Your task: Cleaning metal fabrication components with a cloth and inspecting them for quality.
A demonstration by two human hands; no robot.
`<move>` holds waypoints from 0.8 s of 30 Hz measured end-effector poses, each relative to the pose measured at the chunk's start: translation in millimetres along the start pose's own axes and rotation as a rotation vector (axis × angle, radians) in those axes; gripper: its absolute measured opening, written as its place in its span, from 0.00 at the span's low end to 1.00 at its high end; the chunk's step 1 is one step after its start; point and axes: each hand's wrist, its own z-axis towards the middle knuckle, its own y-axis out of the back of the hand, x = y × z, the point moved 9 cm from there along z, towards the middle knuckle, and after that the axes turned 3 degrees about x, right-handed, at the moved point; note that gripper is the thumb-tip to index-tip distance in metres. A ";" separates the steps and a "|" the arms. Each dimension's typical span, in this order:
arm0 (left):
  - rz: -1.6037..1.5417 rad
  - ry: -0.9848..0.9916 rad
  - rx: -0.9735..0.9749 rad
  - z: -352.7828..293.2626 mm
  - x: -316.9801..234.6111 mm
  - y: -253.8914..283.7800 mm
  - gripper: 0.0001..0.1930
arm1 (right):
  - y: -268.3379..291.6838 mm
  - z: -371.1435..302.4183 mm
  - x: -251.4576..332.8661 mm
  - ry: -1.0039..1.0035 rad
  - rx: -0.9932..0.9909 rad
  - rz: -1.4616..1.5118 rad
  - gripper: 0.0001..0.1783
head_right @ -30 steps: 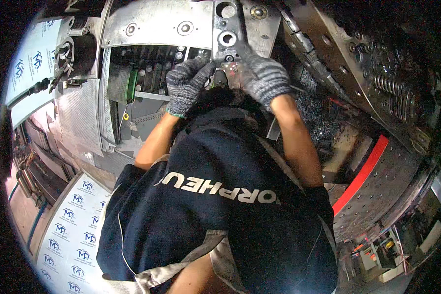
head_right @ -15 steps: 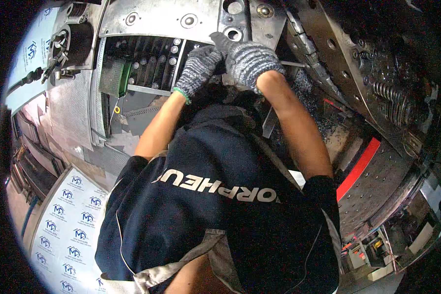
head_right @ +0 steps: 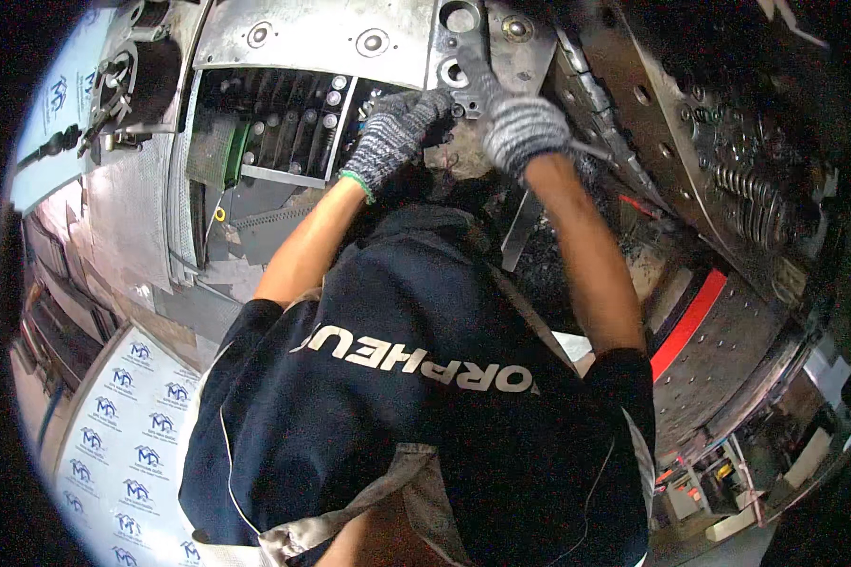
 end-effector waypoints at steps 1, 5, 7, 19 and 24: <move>0.001 -0.005 0.015 1.6 4.7 -2.7 0.13 | 9.2 -0.5 1.3 0.038 -0.075 -0.034 0.36; 0.328 -0.334 -0.097 -0.7 -14.9 -0.6 0.13 | 28.6 7.8 -12.9 -0.038 -0.112 -0.012 0.32; 0.129 -0.206 -0.095 -1.8 -19.2 7.4 0.21 | 20.8 -0.8 -3.2 0.160 -0.244 -0.029 0.30; 0.148 -0.047 -0.132 1.1 23.7 11.1 0.16 | 130.3 -59.1 -12.7 -0.002 -0.784 -0.292 0.18; 0.270 -0.291 -0.104 -26.7 -24.1 15.6 0.13 | 110.8 -54.5 13.2 0.175 -0.949 0.502 0.15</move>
